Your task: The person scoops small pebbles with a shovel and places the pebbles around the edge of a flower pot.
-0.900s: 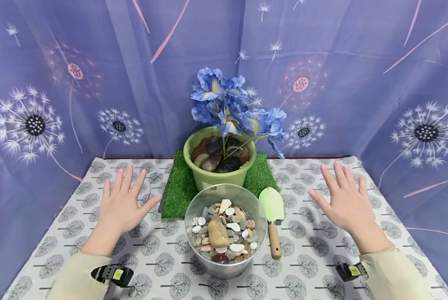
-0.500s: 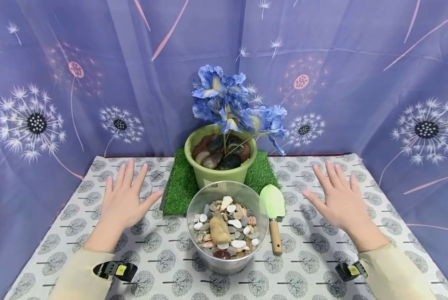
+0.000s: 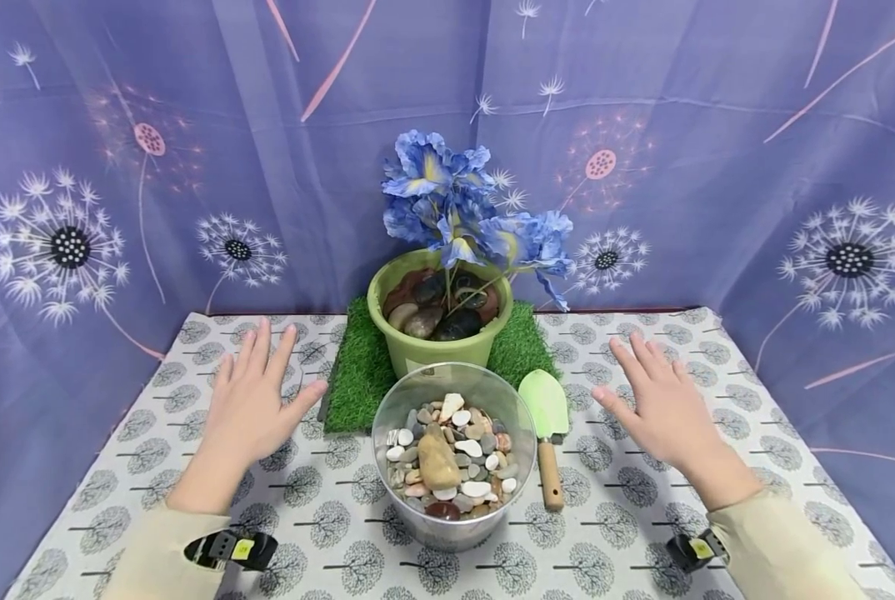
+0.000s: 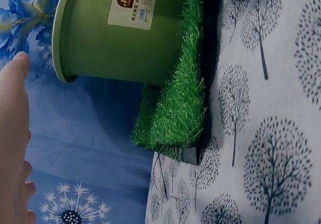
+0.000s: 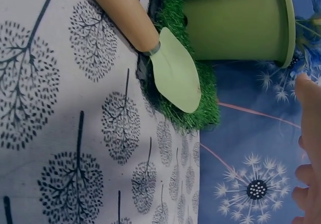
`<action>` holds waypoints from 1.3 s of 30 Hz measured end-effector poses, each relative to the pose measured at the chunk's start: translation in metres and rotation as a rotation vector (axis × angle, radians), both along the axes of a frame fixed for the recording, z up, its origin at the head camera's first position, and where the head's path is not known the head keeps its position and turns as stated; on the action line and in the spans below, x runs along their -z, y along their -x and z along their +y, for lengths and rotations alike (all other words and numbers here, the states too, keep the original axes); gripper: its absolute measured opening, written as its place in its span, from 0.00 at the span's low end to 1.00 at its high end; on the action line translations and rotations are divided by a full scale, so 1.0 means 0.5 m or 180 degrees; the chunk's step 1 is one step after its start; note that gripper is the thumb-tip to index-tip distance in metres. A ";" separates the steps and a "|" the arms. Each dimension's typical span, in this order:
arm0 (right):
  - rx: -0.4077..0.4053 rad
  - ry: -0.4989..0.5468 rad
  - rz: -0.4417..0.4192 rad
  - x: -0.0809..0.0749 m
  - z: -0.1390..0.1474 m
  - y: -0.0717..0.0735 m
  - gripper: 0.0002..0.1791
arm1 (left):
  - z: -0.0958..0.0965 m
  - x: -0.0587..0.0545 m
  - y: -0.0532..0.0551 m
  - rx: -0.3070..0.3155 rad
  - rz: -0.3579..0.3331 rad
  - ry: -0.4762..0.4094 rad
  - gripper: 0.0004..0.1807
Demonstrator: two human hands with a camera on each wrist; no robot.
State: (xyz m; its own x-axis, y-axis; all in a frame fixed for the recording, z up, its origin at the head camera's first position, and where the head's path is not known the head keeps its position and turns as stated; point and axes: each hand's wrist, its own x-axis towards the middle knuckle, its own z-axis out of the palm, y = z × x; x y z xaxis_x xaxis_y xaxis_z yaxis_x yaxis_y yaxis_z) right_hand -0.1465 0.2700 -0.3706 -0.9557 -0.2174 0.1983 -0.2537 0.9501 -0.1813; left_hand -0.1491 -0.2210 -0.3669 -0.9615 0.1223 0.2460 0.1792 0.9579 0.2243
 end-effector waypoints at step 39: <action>-0.0316 0.0938 -0.0906 0.070 -0.075 -0.024 0.13 | 0.088 -0.001 -0.055 0.1185 -0.0180 -0.1549 0.38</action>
